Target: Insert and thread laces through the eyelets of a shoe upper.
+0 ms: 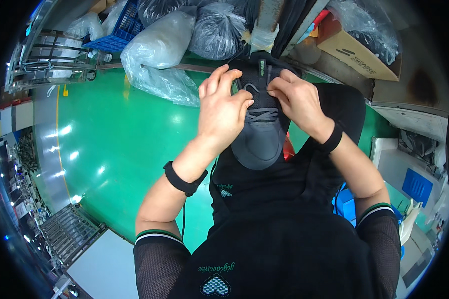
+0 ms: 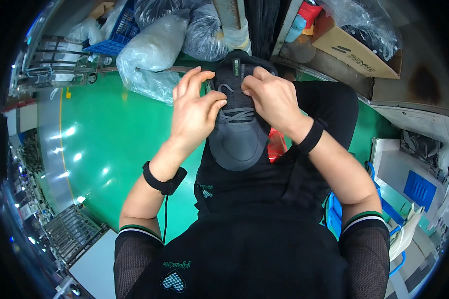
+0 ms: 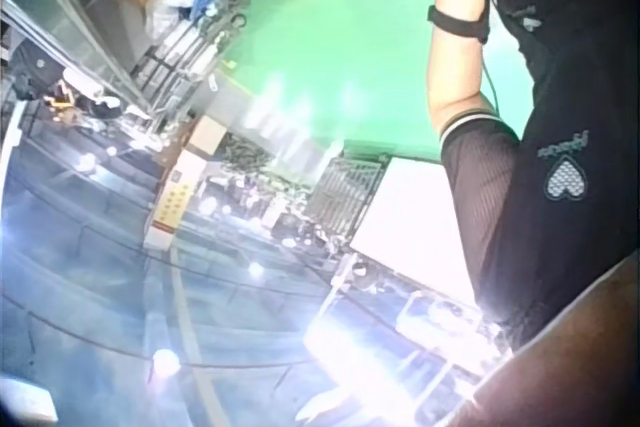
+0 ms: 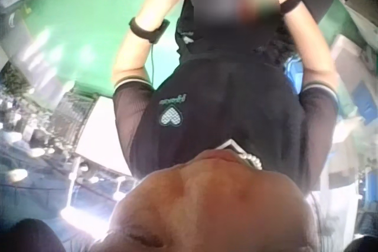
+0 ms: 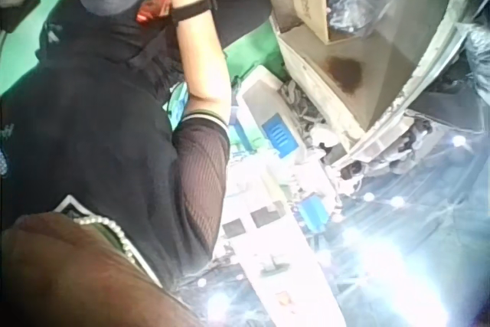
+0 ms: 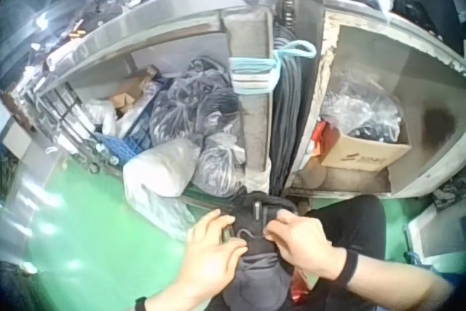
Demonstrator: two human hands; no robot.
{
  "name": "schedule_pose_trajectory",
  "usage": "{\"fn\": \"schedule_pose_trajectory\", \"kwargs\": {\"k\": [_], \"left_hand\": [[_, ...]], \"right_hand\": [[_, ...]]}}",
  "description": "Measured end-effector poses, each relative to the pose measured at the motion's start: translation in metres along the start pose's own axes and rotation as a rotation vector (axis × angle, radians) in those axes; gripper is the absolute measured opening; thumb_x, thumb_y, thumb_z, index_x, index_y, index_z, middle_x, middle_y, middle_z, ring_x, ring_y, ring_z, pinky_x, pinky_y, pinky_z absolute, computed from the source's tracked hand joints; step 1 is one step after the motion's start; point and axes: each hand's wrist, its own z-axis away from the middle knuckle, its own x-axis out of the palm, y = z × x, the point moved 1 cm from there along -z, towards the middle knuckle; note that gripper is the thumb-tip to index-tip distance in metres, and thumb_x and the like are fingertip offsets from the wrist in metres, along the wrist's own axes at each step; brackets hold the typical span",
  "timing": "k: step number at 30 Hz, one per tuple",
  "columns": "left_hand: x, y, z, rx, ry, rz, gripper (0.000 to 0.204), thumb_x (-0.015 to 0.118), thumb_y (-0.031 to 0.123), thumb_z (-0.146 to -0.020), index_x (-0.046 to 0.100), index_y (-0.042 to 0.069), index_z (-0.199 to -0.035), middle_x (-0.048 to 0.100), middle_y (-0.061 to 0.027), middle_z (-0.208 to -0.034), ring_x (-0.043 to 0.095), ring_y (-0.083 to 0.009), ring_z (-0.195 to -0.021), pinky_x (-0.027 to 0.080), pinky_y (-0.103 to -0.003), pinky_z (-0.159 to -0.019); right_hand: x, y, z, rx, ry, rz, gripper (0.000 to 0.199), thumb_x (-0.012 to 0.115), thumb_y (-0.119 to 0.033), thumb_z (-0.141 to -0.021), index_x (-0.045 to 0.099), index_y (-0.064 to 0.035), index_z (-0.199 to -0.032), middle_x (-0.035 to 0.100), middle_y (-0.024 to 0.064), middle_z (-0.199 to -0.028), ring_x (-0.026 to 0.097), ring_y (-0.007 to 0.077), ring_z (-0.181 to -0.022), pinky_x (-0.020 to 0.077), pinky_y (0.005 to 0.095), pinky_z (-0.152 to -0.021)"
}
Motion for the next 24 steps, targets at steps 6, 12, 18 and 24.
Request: {"fn": "schedule_pose_trajectory", "kwargs": {"k": [6, 12, 18, 24], "left_hand": [[0.010, 0.010, 0.001, -0.057, 0.089, -0.170, 0.016, 0.072, 0.019, -0.076, 0.072, 0.008, -0.088, 0.054, -0.0106, -0.125, 0.040, -0.0348, -0.128, 0.028, -0.049, -0.105], [0.032, 0.000, 0.000, -0.151, 0.146, 0.064, 0.010, 0.071, 0.015, -0.077, 0.069, 0.007, -0.082, 0.055, -0.0103, -0.124, 0.041, -0.0351, -0.128, 0.029, -0.048, -0.105], [0.015, 0.001, 0.004, -0.079, 0.359, -0.100, 0.003, 0.067, 0.009, -0.077, 0.065, 0.008, -0.080, 0.059, -0.0047, -0.116, 0.045, -0.0307, -0.119, 0.030, -0.046, -0.097], [0.015, 0.027, -0.004, -0.451, 0.169, 1.324, 0.006, 0.047, 0.013, -0.099, 0.048, 0.007, -0.102, 0.065, -0.0176, -0.099, 0.059, -0.0146, -0.061, 0.044, -0.022, -0.057]], "right_hand": [[-0.005, -0.009, -0.003, 0.493, -0.055, -0.403, 0.024, 0.070, -0.005, -0.075, 0.061, -0.0044, -0.098, 0.065, 0.0094, -0.073, 0.066, 0.0276, -0.069, 0.0507, 0.0370, -0.062], [0.007, -0.020, -0.008, 0.503, -0.007, -0.292, 0.016, 0.064, -0.008, -0.086, 0.060, -0.0013, -0.100, 0.066, 0.0130, -0.074, 0.067, 0.0249, -0.062, 0.0509, 0.0358, -0.059], [-0.011, 0.000, 0.014, 0.622, 0.342, -0.770, 0.024, 0.051, -0.013, -0.098, 0.063, 0.0028, -0.112, 0.070, 0.0102, -0.093, 0.066, 0.0110, -0.062, 0.0445, 0.0205, -0.050], [-0.036, 0.050, 0.040, 0.660, 0.580, -1.428, 0.031, 0.044, -0.019, -0.103, 0.056, 0.0044, -0.118, 0.068, 0.0123, -0.105, 0.064, 0.0087, -0.070, 0.0486, 0.0188, -0.057]]}}
